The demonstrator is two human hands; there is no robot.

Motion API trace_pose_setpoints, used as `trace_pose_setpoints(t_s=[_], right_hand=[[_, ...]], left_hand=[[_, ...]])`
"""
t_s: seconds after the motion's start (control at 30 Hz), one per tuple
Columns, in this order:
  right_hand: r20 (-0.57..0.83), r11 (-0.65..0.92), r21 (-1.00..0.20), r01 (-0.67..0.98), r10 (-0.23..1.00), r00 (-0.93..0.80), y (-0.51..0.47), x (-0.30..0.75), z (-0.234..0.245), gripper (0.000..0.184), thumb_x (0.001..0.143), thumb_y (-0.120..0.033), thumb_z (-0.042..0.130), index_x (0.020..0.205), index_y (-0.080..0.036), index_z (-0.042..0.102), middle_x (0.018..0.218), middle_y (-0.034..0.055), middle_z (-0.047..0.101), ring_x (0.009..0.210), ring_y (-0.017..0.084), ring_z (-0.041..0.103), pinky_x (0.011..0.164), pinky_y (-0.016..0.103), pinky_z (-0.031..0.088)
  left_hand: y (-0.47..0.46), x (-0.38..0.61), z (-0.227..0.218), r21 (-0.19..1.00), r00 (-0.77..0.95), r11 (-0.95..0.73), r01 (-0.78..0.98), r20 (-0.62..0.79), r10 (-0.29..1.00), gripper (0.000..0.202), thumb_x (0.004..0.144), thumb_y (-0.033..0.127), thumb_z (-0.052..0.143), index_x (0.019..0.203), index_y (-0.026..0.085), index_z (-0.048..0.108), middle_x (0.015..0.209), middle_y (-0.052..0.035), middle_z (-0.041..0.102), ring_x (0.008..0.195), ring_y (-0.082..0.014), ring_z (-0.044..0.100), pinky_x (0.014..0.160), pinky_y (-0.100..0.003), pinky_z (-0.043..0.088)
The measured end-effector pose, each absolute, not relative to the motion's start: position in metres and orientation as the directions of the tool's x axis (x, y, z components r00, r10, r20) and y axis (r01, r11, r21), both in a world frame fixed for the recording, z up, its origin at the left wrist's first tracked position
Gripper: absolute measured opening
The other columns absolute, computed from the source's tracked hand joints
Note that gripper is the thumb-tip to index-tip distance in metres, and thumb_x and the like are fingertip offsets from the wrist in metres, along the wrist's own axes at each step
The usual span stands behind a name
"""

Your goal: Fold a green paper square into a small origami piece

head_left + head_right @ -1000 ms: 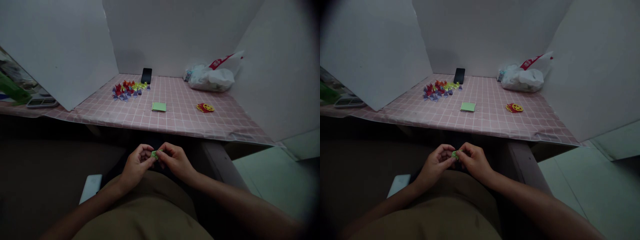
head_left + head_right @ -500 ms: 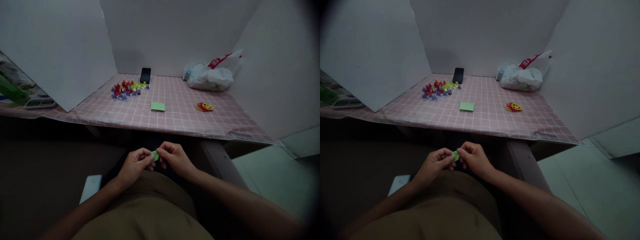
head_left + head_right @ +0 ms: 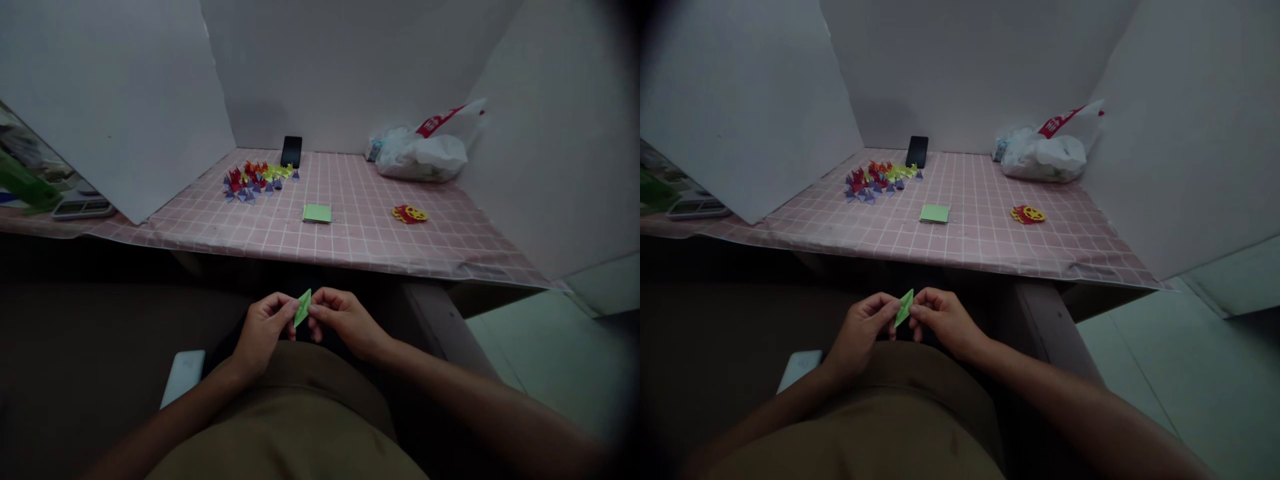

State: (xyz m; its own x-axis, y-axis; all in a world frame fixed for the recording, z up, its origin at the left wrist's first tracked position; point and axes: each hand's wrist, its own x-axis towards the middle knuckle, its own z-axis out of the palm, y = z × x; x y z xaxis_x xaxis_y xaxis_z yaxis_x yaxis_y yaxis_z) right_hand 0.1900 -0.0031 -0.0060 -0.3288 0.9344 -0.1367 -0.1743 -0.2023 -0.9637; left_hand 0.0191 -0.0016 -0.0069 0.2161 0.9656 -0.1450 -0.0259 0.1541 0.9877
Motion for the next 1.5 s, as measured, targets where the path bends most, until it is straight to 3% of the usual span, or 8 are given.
trace_pose_setpoints(t_s=[0.53, 0.97, 1.5], right_hand=[[-0.154, -0.275, -0.914, -0.3, 0.916, -0.371, -0.002, 0.1896, -0.0099, 0.021, 0.081, -0.033, 0.071, 0.076, -0.014, 0.061, 0.068, 0.0008, 0.068, 0.053, 0.011, 0.063, 0.056, 0.025, 0.049], [-0.163, -0.243, -0.945, -0.22, 0.93, -0.329, -0.0031, 0.1909, -0.0068, 0.027, 0.076, -0.037, 0.074, 0.071, -0.014, 0.059, 0.061, -0.0004, 0.066, 0.046, 0.011, 0.06, 0.049, 0.023, 0.045], [-0.147, -0.184, -0.977, -0.106, 0.948, -0.283, -0.0041, 0.1897, -0.0053, 0.022, 0.078, -0.031, 0.068, 0.069, -0.016, 0.055, 0.056, -0.0037, 0.06, 0.043, 0.008, 0.055, 0.045, 0.02, 0.04]], left_hand=[[-0.0035, 0.0225, -0.0098, 0.955, 0.212, 0.233, -0.182, -0.193, 0.958, 0.024, 0.083, 0.036, 0.066, 0.072, 0.015, 0.061, 0.059, 0.0027, 0.06, 0.052, -0.008, 0.052, 0.055, -0.021, 0.043], [-0.004, 0.0208, -0.0054, 0.987, 0.198, 0.156, -0.027, -0.148, 0.969, 0.024, 0.083, 0.036, 0.065, 0.071, 0.015, 0.061, 0.057, 0.0025, 0.06, 0.053, -0.0103, 0.054, 0.057, -0.022, 0.042], [-0.0041, 0.0225, -0.0051, 0.988, 0.227, 0.156, 0.005, -0.153, 0.962, 0.022, 0.082, 0.036, 0.064, 0.073, 0.015, 0.063, 0.057, 0.0031, 0.056, 0.051, -0.0098, 0.05, 0.054, -0.022, 0.041]])
